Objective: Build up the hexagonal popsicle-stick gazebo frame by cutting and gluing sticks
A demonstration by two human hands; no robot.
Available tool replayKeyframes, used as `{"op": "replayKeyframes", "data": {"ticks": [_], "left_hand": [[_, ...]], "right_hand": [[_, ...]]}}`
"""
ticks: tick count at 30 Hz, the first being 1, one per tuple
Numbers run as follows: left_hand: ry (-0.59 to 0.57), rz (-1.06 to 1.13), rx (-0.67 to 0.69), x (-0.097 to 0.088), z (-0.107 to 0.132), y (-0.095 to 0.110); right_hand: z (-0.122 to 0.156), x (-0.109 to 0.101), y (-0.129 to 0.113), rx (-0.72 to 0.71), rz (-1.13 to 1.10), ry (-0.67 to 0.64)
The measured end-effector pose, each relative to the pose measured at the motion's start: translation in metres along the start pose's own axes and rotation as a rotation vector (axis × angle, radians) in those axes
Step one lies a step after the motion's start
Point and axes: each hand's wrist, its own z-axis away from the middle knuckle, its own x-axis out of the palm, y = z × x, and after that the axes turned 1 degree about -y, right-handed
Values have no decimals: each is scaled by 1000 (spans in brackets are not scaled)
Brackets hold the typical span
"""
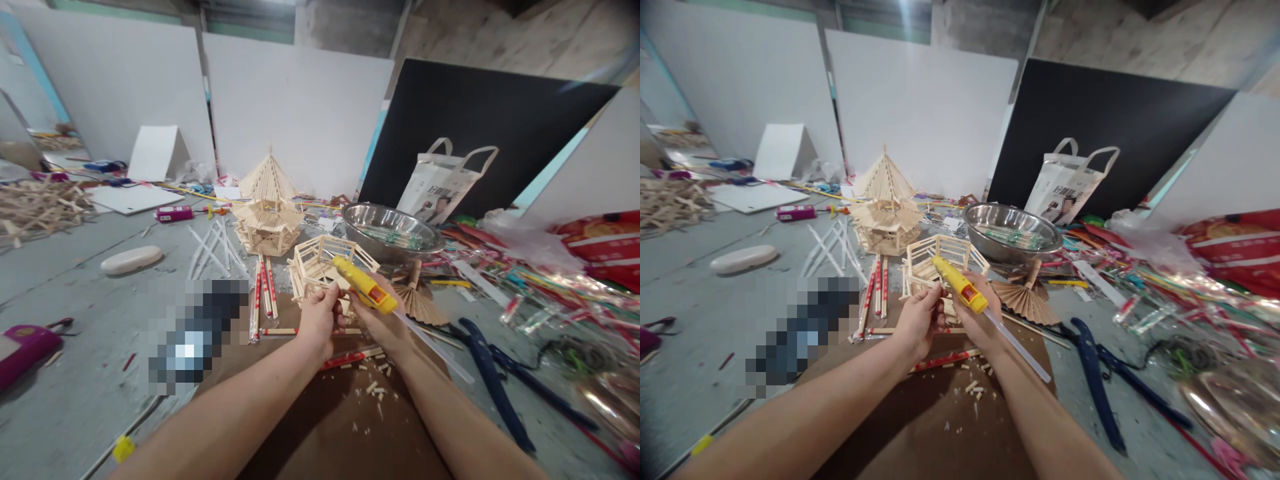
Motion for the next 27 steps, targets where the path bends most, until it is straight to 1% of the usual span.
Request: {"op": "replayKeyframes", "data": {"ticks": [5, 10, 13, 18, 21, 23, 27], "left_hand": [[16, -29, 15, 1, 1, 1], [-1, -52, 12, 0, 2, 1], [5, -59, 13, -1, 2, 1], [8, -55, 15, -1, 2, 1], [13, -65, 23, 0, 2, 1], [13, -69, 22, 0, 2, 1], [10, -63, 21, 0, 1, 1]], "right_hand": [[-1, 1, 0, -56, -21, -4], [0, 1, 2, -122, -15, -8], [0, 0, 2, -135, -1, -14], [-2, -1, -2, -105, -13, -22], [-2, -1, -3, -28, -36, -32], [-2, -1, 0, 25, -65, -51], [-2, 0, 13, 58, -178, -98]]}}
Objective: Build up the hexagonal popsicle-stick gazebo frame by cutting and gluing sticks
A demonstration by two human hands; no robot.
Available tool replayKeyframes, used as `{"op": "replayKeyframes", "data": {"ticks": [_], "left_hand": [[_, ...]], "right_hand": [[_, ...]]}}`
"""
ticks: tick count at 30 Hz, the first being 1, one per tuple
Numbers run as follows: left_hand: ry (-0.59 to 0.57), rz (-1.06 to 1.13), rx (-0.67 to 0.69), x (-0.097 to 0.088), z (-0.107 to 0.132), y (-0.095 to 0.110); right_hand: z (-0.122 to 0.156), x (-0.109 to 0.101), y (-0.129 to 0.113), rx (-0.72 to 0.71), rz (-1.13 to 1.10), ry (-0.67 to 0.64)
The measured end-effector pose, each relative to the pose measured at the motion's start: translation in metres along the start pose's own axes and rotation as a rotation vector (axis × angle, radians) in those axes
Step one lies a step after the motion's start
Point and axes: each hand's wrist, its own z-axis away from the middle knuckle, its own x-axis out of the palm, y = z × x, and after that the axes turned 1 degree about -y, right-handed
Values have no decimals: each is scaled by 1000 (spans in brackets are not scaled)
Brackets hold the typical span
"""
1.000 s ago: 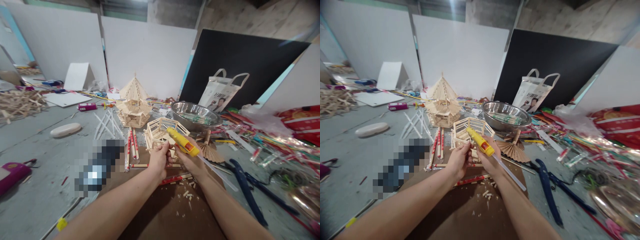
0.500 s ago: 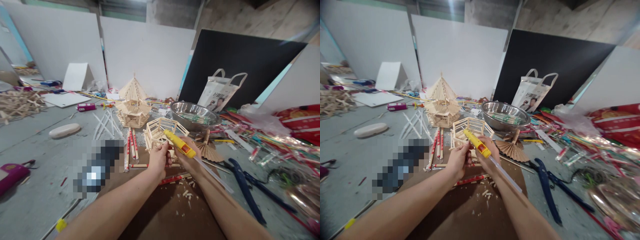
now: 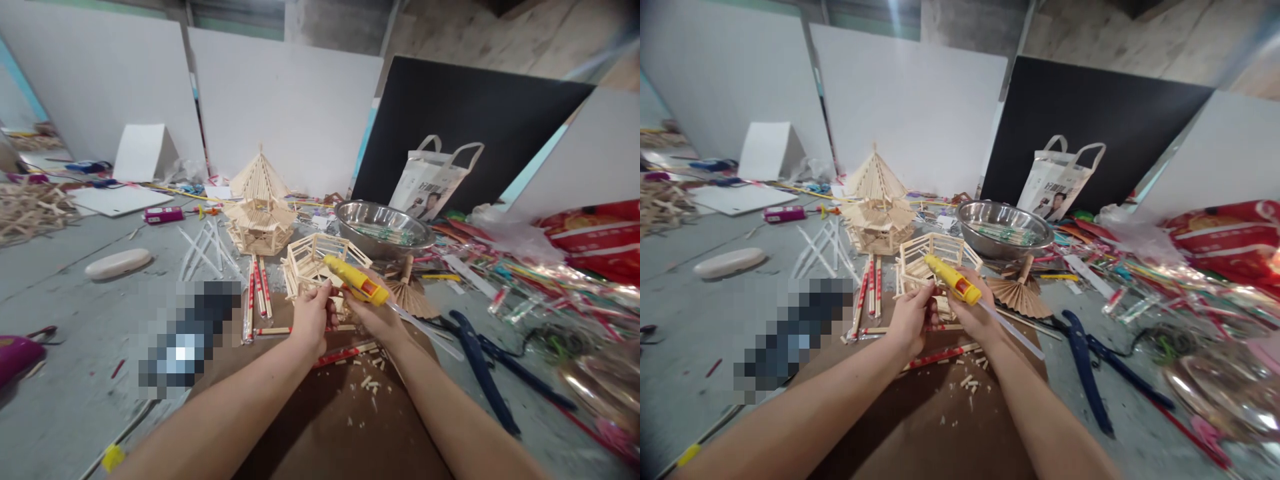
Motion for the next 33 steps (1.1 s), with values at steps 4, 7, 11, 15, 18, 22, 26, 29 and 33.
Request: {"op": "replayKeyframes", "data": {"ticks": [4, 7, 11, 15, 18, 22, 26, 29, 33], "left_hand": [[5, -9, 19, -1, -1, 1], [12, -19, 15, -2, -2, 1], [38, -74, 12, 0, -1, -2], [64, -402, 261, 1, 6, 12], [-3, -984, 631, -8, 7, 47], [-104, -1581, 1007, -35, -6, 91], [-148, -1791, 980, -56, -26, 92], [-204, -1819, 957, -58, -33, 81], [-215, -1803, 937, -57, -35, 76]], "right_hand": [[-1, -1, 7, 43, -44, 0], [-2, -2, 7, 75, -55, 10], [-1, -1, 11, 82, -80, 24], [-1, -1, 18, 81, -147, 3], [0, 0, 21, 76, -163, 26], [0, 0, 22, 96, -177, 35], [1, 0, 22, 85, -222, 16], [1, 0, 19, 97, -243, 31], [-3, -3, 7, 151, -175, 88]]}}
